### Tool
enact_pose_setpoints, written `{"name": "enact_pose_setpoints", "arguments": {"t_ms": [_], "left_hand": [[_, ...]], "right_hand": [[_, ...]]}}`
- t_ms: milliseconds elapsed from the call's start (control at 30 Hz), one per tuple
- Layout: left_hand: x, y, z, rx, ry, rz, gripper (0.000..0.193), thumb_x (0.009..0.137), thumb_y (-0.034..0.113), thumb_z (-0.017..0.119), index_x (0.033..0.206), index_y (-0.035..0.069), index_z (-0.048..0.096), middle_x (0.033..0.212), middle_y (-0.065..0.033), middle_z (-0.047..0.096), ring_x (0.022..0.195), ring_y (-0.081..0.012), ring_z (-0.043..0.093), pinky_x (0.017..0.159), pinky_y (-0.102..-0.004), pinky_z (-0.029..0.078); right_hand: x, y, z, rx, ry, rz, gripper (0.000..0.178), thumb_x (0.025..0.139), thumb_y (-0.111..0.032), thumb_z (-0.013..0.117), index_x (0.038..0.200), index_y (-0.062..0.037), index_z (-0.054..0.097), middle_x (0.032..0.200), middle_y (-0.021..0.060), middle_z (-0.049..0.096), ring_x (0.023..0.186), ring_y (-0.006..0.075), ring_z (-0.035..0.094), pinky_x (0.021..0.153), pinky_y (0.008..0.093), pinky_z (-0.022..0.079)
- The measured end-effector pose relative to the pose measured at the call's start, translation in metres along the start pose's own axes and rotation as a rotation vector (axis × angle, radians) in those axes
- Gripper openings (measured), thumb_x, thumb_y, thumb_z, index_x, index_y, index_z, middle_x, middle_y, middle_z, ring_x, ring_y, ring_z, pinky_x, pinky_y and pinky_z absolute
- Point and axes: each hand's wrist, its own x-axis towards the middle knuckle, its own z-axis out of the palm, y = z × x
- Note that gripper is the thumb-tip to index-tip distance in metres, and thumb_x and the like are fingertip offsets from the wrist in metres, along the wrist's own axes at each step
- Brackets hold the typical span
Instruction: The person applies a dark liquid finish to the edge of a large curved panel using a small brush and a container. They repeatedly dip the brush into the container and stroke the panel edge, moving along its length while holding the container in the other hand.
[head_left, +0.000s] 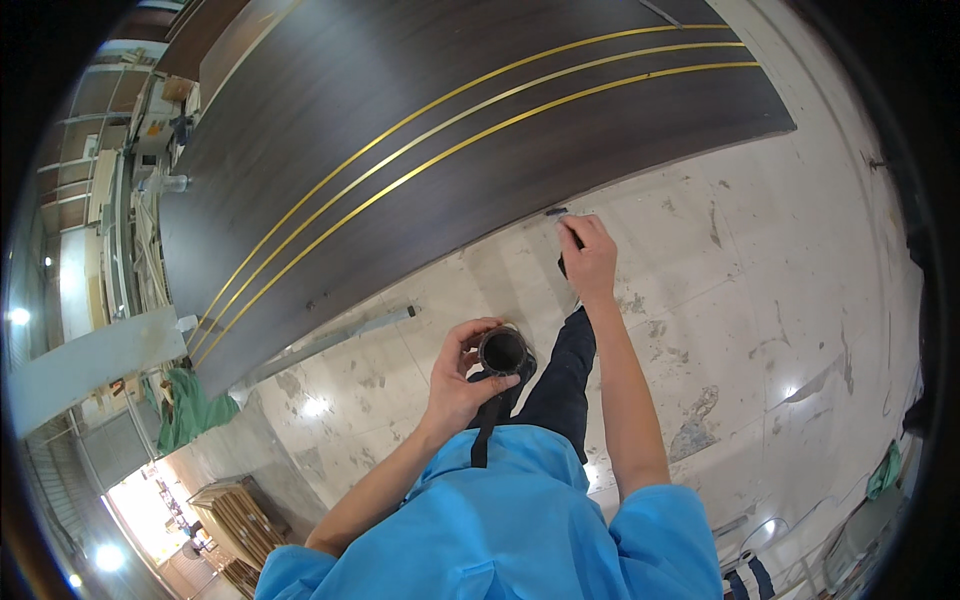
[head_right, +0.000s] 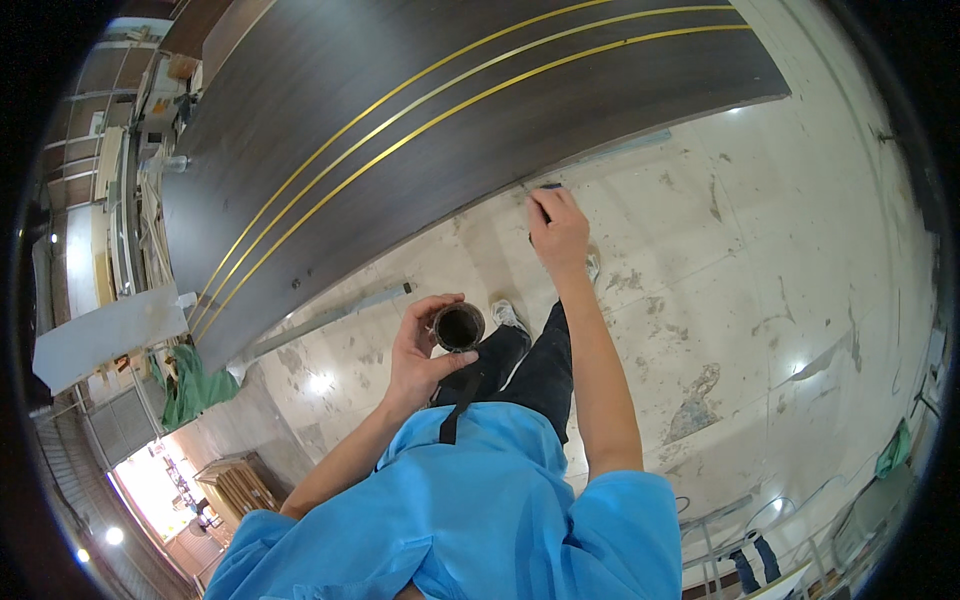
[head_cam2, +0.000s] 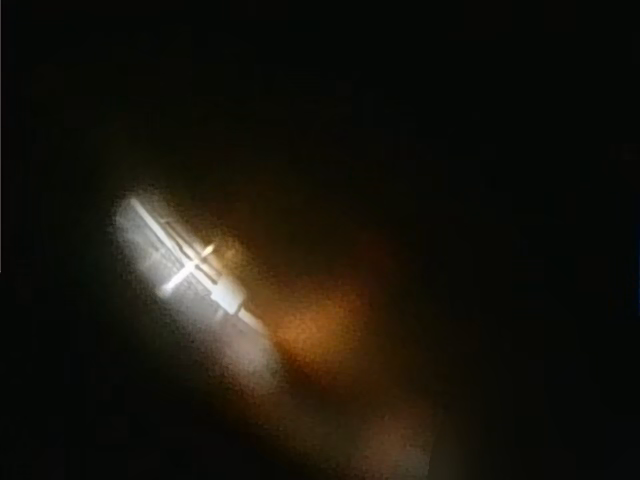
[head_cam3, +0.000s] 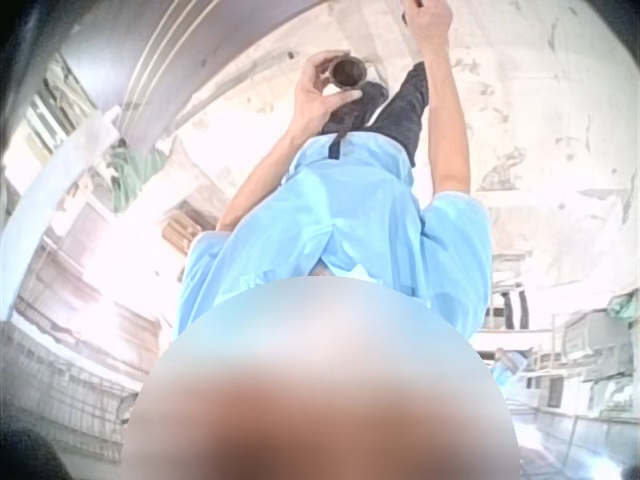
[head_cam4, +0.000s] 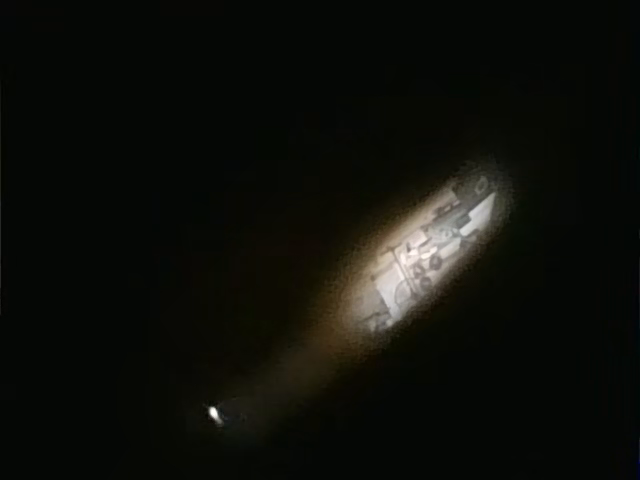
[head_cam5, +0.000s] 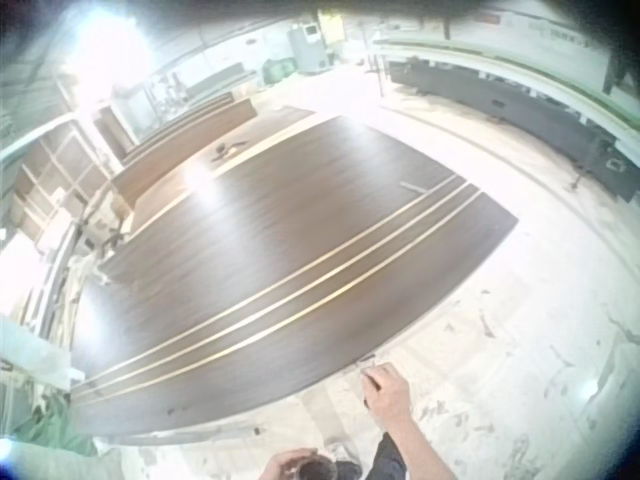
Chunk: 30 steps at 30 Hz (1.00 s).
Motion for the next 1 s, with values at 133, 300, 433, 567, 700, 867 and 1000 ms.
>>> {"name": "enact_pose_setpoints", "arguments": {"t_ms": [133,300,433,567,700,867,1000], "left_hand": [[0.004,0.002,0.008,-0.019,-0.014,0.016,0.077,0.075,-0.005,0.089,0.141,0.009,0.052,0.149,-0.0107,0.055,0.136,-0.0228,0.055,0.113,-0.0396,0.048],[0.005,0.003,0.013,-0.023,0.009,0.008,0.073,0.076,-0.001,0.09,0.139,0.008,0.054,0.146,-0.0076,0.058,0.129,-0.0201,0.059,0.109,-0.0391,0.049],[0.01,0.004,0.018,-0.005,-0.004,0.018,0.073,0.076,-0.001,0.09,0.138,0.008,0.054,0.146,-0.0074,0.058,0.128,-0.02,0.06,0.109,-0.0392,0.049],[0.011,0.005,0.022,0.0,-0.008,0.032,0.071,0.077,-0.001,0.089,0.138,0.008,0.054,0.145,-0.0071,0.059,0.128,-0.02,0.06,0.109,-0.0397,0.049],[0.014,0.007,0.024,0.014,-0.019,0.008,0.071,0.078,-0.001,0.089,0.138,0.009,0.054,0.145,-0.007,0.059,0.127,-0.02,0.06,0.108,-0.0401,0.049],[0.017,0.008,0.029,0.008,-0.025,0.021,0.071,0.078,0.0,0.089,0.139,0.008,0.053,0.146,-0.0072,0.058,0.127,-0.0205,0.061,0.109,-0.0404,0.049],[0.019,0.009,0.032,0.027,-0.023,0.015,0.071,0.078,0.0,0.089,0.139,0.009,0.053,0.146,-0.0074,0.058,0.127,-0.0208,0.06,0.108,-0.0408,0.049]], "right_hand": [[0.008,0.004,-0.008,-0.029,0.146,0.076,0.008,0.093,-0.01,0.073,0.099,-0.0051,0.073,0.094,0.0134,0.07,0.086,0.0344,0.068,0.077,0.0404,0.054],[0.008,0.005,-0.014,-0.037,0.149,0.044,0.009,0.091,-0.008,0.075,0.098,-0.0034,0.073,0.093,0.0129,0.07,0.086,0.0301,0.07,0.078,0.037,0.054],[0.008,0.007,-0.013,-0.044,0.096,0.023,0.007,0.091,-0.009,0.074,0.096,-0.0055,0.072,0.094,0.0133,0.069,0.089,0.035,0.068,0.078,0.0414,0.054],[0.02,0.015,-0.023,-0.105,0.378,0.11,0.007,0.09,-0.01,0.075,0.095,-0.0057,0.072,0.094,0.013,0.069,0.088,0.0341,0.068,0.078,0.0412,0.054],[0.025,0.016,-0.03,-0.037,0.152,0.036,0.006,0.091,-0.01,0.074,0.095,-0.0068,0.073,0.093,0.0128,0.069,0.086,0.0335,0.068,0.076,0.0406,0.054],[0.028,0.013,-0.038,-0.082,0.103,0.014,0.006,0.091,-0.011,0.073,0.096,-0.0078,0.074,0.094,0.0122,0.069,0.086,0.0348,0.069,0.076,0.0416,0.055],[0.034,0.015,-0.047,-0.137,0.183,0.021,0.006,0.092,-0.011,0.072,0.097,-0.0086,0.074,0.093,0.0117,0.069,0.086,0.0351,0.069,0.075,0.0419,0.055]]}}
